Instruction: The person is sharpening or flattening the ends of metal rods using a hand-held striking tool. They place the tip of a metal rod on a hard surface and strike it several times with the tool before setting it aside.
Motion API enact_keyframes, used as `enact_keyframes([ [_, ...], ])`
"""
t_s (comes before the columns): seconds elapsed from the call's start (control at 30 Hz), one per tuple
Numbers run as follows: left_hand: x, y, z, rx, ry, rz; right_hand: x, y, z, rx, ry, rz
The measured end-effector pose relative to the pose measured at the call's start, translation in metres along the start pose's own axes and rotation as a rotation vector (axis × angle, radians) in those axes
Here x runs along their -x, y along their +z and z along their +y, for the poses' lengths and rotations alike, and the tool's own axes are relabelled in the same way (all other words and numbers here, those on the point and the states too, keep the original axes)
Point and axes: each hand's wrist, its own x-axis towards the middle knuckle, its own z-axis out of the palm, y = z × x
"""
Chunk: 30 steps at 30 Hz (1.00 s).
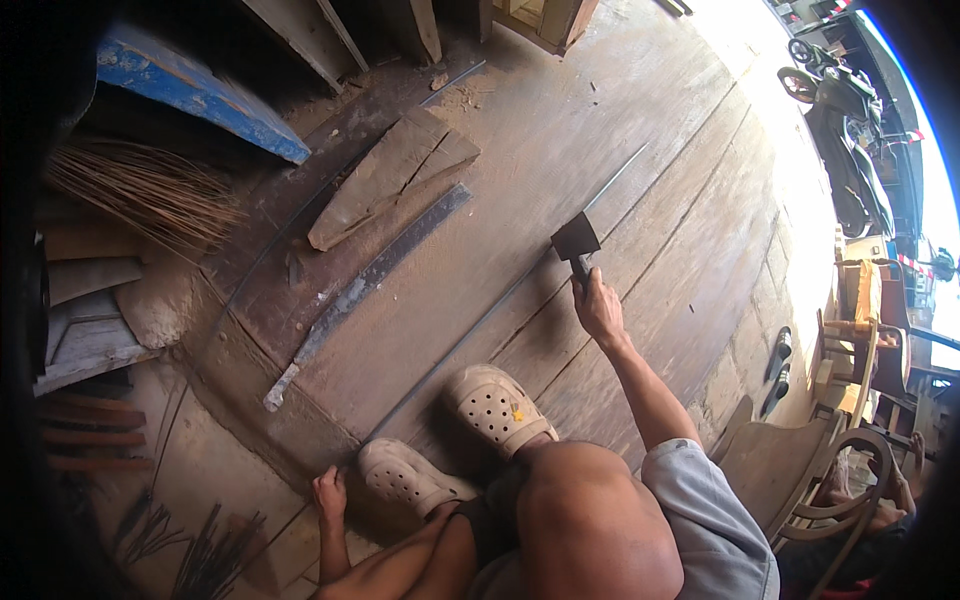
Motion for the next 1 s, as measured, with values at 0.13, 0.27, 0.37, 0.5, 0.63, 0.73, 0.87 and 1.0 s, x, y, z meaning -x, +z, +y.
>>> enact_keyframes([
  [0.13,0.005,0.004,-0.007,0.007,0.084,0.099,-0.008,-0.045,-0.043,0.071,-0.029,-0.089],
  [0.27,0.000,-0.003,0.004,0.003,0.059,0.043,0.006,-0.037,-0.056,-0.114,-0.003,0.182],
  [0.37,0.001,-0.007,0.015,0.020,0.154,0.110,0.011,-0.001,-0.029,0.069,0.083,-0.067],
  [0.5,0.008,-0.006,0.008,0.029,0.198,0.211,0.000,-0.032,-0.040,0.076,-0.022,-0.156],
  [0.63,0.008,-0.005,0.002,0.011,0.162,0.140,0.008,-0.043,-0.057,0.044,-0.007,0.015],
  [0.73,0.009,-0.007,0.011,0.004,0.146,0.125,0.014,-0.009,-0.035,0.049,0.044,0.186],
  [0.87,0.012,-0.006,0.004,0.008,0.143,0.138,0.006,-0.011,-0.027,0.056,0.013,-0.007],
  [1.0,0.015,0.000,-0.006,-0.019,0.101,0.093,0.002,-0.036,-0.041,0.015,-0.011,0.050],
])
